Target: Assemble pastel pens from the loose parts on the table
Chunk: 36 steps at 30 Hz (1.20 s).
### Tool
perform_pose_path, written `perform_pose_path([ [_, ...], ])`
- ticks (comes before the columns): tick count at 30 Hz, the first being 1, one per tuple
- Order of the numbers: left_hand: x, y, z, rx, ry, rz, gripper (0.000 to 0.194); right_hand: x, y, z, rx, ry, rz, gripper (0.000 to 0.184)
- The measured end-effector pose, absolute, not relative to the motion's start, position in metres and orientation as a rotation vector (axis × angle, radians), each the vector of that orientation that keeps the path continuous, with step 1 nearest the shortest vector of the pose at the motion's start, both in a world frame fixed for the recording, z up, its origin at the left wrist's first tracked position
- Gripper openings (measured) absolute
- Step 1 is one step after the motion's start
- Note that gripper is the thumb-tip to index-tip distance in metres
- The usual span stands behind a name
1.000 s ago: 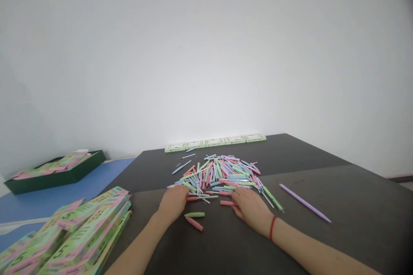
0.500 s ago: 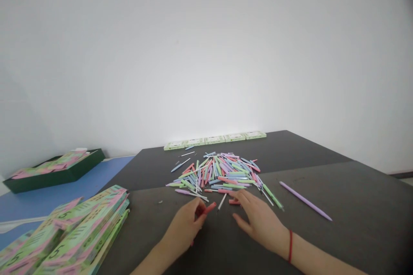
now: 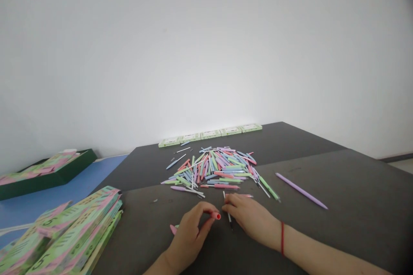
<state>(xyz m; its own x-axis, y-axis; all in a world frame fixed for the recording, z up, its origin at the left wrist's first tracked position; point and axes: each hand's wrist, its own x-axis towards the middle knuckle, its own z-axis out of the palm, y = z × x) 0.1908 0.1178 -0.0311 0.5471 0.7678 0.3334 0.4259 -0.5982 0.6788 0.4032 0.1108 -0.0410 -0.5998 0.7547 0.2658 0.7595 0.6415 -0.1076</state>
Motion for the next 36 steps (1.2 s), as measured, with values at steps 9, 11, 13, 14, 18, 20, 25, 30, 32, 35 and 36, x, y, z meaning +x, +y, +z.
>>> perform_pose_path([
  [9,0.184,0.125,-0.044,2.494,0.82,0.858,0.017,0.404,0.12,-0.035,-1.1,-2.72,-0.324,0.013],
  [11,0.185,0.124,-0.042,2.517,0.812,0.851,0.017,0.405,0.121,-0.035,-1.065,-2.744,-0.344,0.013],
  [13,0.185,0.122,-0.04,2.532,0.809,0.85,0.016,0.406,0.121,-0.035,-1.035,-2.766,-0.35,0.013],
  [14,0.186,0.122,-0.039,2.537,0.809,0.85,0.016,0.407,0.121,-0.035,-1.021,-2.771,-0.35,0.012],
  [18,0.186,0.12,-0.036,2.53,0.823,0.868,0.014,0.408,0.12,-0.032,-0.953,-2.791,-0.354,0.012],
  [20,0.186,0.12,-0.036,2.522,0.825,0.871,0.013,0.409,0.12,-0.031,-0.925,-2.803,-0.364,0.013],
  [25,0.187,0.121,-0.037,2.529,0.822,0.88,0.012,0.407,0.118,-0.027,-0.875,-2.81,-0.393,0.012],
  [30,0.187,0.121,-0.035,2.518,0.895,0.919,0.012,0.406,0.119,-0.028,-0.923,-2.792,-0.376,0.012],
  [32,0.184,0.123,-0.029,2.5,0.977,0.967,0.012,0.407,0.121,-0.03,-0.974,-2.774,-0.375,0.009],
  [35,0.177,0.131,-0.017,2.385,1.159,1.021,0.017,0.41,0.125,-0.03,-1.045,-2.741,-0.349,0.009],
  [36,0.175,0.134,-0.014,2.323,1.23,1.022,0.018,0.412,0.125,-0.029,-1.057,-2.731,-0.338,0.009],
])
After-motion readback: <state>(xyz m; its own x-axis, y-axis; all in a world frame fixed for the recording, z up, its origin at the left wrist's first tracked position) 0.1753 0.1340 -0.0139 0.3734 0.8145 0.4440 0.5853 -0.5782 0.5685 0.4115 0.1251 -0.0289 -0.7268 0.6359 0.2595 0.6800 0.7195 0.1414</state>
